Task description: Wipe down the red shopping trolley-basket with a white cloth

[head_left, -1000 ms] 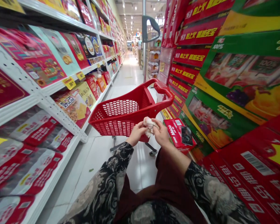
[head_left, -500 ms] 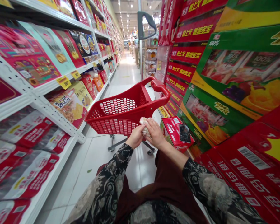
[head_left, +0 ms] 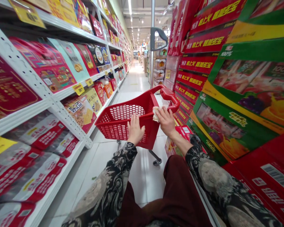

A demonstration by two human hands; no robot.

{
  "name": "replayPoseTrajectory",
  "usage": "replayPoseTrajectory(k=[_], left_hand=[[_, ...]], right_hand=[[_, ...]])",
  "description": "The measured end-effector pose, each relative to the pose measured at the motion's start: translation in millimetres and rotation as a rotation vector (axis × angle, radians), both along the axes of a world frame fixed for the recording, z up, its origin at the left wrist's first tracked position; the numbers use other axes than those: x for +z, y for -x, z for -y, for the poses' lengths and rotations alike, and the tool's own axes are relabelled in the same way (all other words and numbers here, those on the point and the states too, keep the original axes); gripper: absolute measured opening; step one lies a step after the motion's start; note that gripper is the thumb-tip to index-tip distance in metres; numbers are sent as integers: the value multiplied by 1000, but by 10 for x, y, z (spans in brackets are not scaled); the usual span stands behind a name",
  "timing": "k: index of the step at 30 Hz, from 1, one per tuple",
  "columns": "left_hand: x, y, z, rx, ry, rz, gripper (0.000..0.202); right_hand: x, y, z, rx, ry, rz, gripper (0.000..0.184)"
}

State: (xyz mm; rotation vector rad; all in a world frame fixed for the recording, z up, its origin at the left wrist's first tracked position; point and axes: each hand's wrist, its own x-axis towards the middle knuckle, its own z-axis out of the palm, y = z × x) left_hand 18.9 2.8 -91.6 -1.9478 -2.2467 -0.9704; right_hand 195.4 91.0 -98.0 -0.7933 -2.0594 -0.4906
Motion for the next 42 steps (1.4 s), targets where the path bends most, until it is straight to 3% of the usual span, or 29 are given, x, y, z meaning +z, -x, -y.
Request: replayPoseTrajectory(k=[4,9,11,13,17,19,21,26,28,30,36,39,42], left_hand=[[-35,122,-77,-26,207,-119,70],[-42,200,-67,-31,258,-217,65],[-40,213,-59,-27,262,-253,64],[-52,216,-56,-23,251,-275,65],[-106,200,-58,-21,225,-271,67],[-120,187,-58,-19,226,-271,69],[-113,175,-55,-24,235,-279,70],[-75,163,-39,-32,247,-299,70],[-77,164,-38,-30,236,-302,69],[-86,166,-41,-25,233,-307,69],[-99,160,-53,-23,250,-310,70],[-104,159,-57,-20,252,-316,70],[-114,162,-61,-14,246,-331,71]], right_hand=[[-426,51,66,42,-21,129,42],[-793,6,185,136,61,283,48],[-783,-3,201,184,62,300,47],[-661,10,188,203,43,247,45],[-302,71,85,103,7,59,42],[-243,87,37,73,6,41,42],[-333,82,31,88,30,83,43],[-857,28,210,148,140,271,50],[-932,11,284,170,165,329,48],[-840,4,309,177,151,316,45],[-201,1,109,-25,36,22,41],[-253,-11,68,-31,78,52,42],[-583,-15,160,23,162,177,43]])
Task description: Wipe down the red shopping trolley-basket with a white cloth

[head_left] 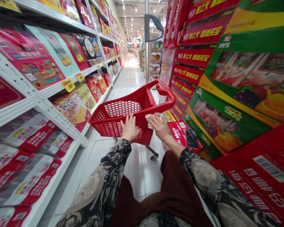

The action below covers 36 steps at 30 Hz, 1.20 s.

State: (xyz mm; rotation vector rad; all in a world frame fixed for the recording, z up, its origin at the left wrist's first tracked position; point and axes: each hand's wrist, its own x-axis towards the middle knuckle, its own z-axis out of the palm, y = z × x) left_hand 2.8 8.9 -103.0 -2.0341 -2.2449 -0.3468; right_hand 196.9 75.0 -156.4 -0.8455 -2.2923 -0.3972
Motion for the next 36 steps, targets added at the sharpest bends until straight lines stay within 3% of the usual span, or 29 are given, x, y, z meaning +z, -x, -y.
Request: replayPoseTrajectory(k=[3,5,7,12,14,17,22,24,27,33,36], left_hand=[[-3,0,2,2,2,-6,71],[-4,-4,8,-2,3,-3,70],[-11,-11,13,-2,-3,3,70],[-53,-28,15,8,-57,1,67],[-71,-32,11,5,-73,3,66],[-98,-32,2,3,-104,14,64],[-143,-15,-16,-2,-175,21,60],[-154,-3,-20,-14,-190,21,60],[-153,14,-27,-21,-206,20,61],[-95,1,-50,-6,-213,20,61],[-60,-23,-48,4,-197,19,62]], right_hand=[[-311,-5,142,73,69,117,43],[-367,-16,208,105,68,135,41],[-265,-32,224,93,27,78,39],[287,-64,29,-71,-93,-184,40],[371,-56,-66,-95,-119,-204,39],[222,-19,-101,-34,-111,-112,37],[-283,22,92,95,-29,125,35],[-347,17,168,117,-16,168,31],[-166,-9,188,106,-35,127,31],[556,-49,-53,-75,-50,-144,42],[588,-16,-128,-93,0,-111,42]])
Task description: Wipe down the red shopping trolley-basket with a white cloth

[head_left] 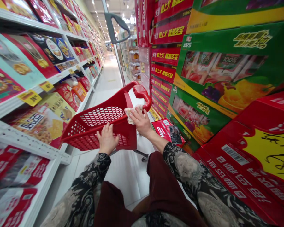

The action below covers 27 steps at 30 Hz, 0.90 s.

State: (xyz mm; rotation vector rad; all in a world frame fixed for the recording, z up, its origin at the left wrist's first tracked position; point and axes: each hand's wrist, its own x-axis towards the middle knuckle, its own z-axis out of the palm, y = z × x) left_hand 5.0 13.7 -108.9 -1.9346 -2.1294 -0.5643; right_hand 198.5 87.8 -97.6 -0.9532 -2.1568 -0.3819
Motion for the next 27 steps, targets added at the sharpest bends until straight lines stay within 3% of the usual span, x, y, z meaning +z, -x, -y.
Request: replayPoseTrajectory(k=[3,9,12,15,20,22,24,27], left_hand=[[23,-18,15,7,28,-9,60],[40,-13,34,17,83,-32,59],[52,3,42,2,94,-41,58],[65,9,50,-2,101,-43,57],[89,-15,53,-6,105,-39,56],[97,-25,50,-6,102,-35,56],[101,-27,47,-9,100,-31,56],[96,-20,42,-23,90,-25,55]], right_hand=[[-204,72,29,57,39,69,40],[-794,128,242,226,109,230,39],[-949,79,337,262,156,294,37],[-807,37,362,271,124,243,37],[-191,24,168,93,-54,-31,39],[-63,27,66,37,-75,-80,38],[-71,34,4,44,-86,-69,37],[-277,65,9,119,-87,-2,36]])
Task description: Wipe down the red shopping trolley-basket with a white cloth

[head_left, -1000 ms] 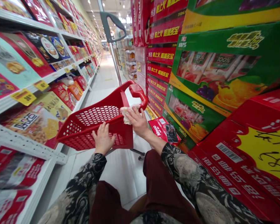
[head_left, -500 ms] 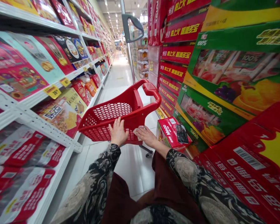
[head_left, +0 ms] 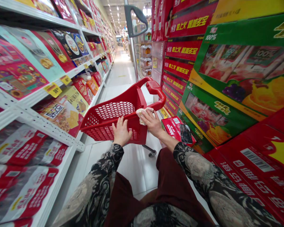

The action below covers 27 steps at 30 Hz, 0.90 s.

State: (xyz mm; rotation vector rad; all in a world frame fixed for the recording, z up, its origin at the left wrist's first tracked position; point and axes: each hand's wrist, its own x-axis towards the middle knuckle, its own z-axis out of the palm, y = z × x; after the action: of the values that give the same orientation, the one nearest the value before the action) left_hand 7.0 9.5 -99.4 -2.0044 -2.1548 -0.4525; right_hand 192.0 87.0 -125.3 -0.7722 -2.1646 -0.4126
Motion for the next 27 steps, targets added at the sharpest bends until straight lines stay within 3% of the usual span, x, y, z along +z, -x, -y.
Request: replayPoseTrajectory(k=[6,9,11,17,19,21,27], left_hand=[[-11,6,-1,-6,4,12,54],[-9,8,6,-8,15,1,54],[-12,13,9,-7,20,-8,54],[-27,12,7,-5,26,4,55],[-27,8,7,2,25,21,54],[-23,10,9,2,29,31,54],[17,38,31,-21,33,32,51]], right_hand=[[-595,71,193,140,141,207,33],[-703,49,284,170,181,285,32],[-609,22,297,186,165,268,34],[42,-22,36,17,38,-37,40],[93,-22,-42,32,27,-24,40],[-5,-22,-54,88,34,52,40],[-654,-31,184,184,124,293,44]])
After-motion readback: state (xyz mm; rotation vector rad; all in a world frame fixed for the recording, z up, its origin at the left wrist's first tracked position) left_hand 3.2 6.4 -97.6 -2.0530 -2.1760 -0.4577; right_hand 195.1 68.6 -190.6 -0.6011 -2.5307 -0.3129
